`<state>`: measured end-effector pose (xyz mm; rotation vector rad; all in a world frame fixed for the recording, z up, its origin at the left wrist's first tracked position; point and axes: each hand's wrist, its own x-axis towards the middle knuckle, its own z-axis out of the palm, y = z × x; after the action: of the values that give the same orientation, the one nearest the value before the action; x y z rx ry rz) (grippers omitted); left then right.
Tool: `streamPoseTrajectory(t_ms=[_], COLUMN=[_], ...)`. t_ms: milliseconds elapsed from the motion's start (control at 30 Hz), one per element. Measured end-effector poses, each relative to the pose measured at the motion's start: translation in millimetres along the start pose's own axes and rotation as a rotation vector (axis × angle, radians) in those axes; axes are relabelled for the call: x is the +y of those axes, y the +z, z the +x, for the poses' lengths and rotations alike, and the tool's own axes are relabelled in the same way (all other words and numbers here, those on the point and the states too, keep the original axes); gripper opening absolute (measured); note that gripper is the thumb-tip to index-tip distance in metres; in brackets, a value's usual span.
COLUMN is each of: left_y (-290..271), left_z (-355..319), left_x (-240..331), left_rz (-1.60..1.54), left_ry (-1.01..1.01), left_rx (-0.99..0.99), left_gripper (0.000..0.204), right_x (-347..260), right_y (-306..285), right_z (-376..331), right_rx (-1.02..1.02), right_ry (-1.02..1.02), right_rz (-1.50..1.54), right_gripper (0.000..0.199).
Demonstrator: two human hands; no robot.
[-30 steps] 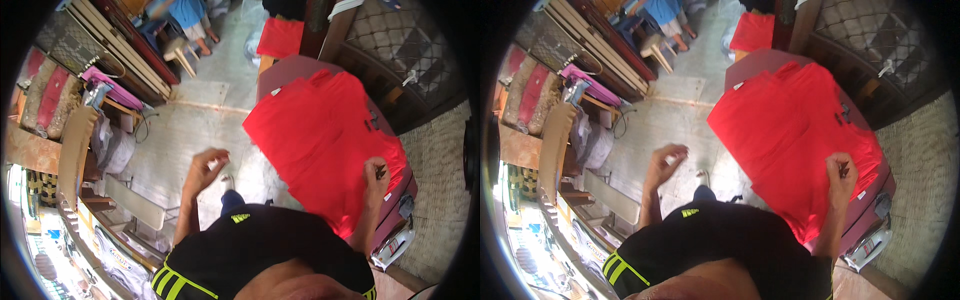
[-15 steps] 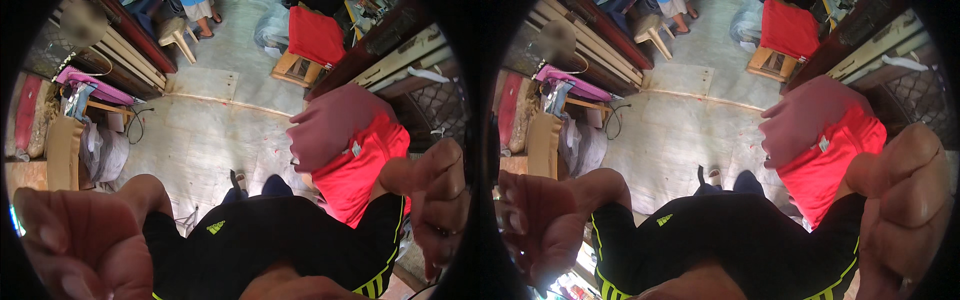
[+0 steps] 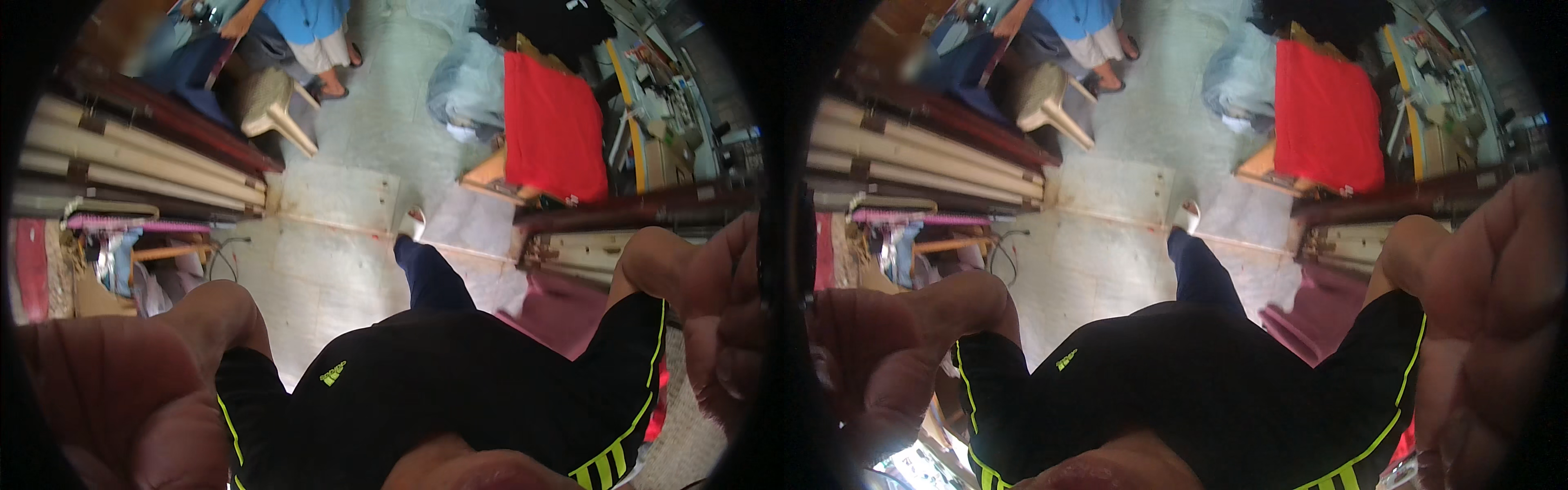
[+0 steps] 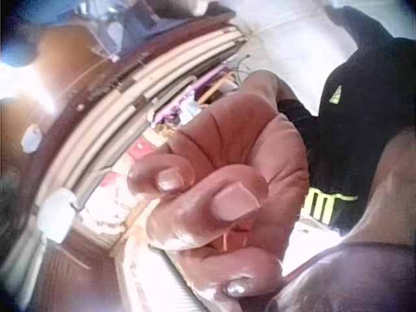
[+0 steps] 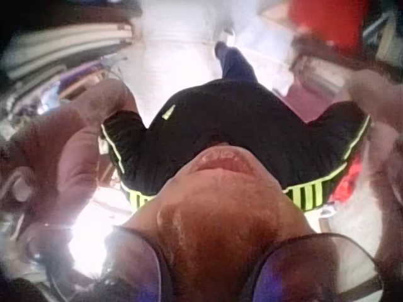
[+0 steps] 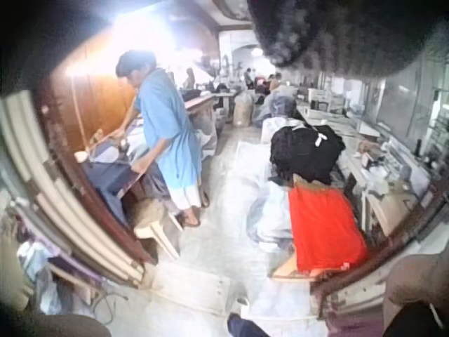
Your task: The person uses a small pair of scissors to trim loose threads and excess fabric from the edges of a red garment laid on a table. The person repeatedly snips small protrusions along the hem and seams of the red cloth, occasionally adjusting the fabric to access different areas.
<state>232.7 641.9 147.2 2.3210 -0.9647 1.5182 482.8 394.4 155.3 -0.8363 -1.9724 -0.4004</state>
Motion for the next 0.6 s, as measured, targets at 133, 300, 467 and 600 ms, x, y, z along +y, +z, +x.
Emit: streamPoseTrajectory(t_ms=[133,300,467,600], left_y=[43.3,75.0,141.8,188.5], left_z=[-2.5,-12.4,-72.0,-136.0], left_x=[-154.3,-302.9,-423.1,-517.8], left_rz=[-0.037,-0.017,-0.175,-0.319], left_ry=[0.012,-0.095,-0.675,-1.162], left_rx=[0.024,0.128,0.412,0.195], left_gripper=[0.042,0.045,0.04,0.048], right_x=[137.7,281.2,443.8,575.2], right_y=[-25.0,-34.0,16.6,72.1], right_z=[-6.5,-25.8,-97.2,-216.7], right_rx=[0.015,0.104,0.453,0.376], right_ry=[0.068,0.323,1.038,1.544], right_rz=[-0.063,-0.131,0.231,0.285], right_gripper=[0.01,0.008,0.013,0.025])
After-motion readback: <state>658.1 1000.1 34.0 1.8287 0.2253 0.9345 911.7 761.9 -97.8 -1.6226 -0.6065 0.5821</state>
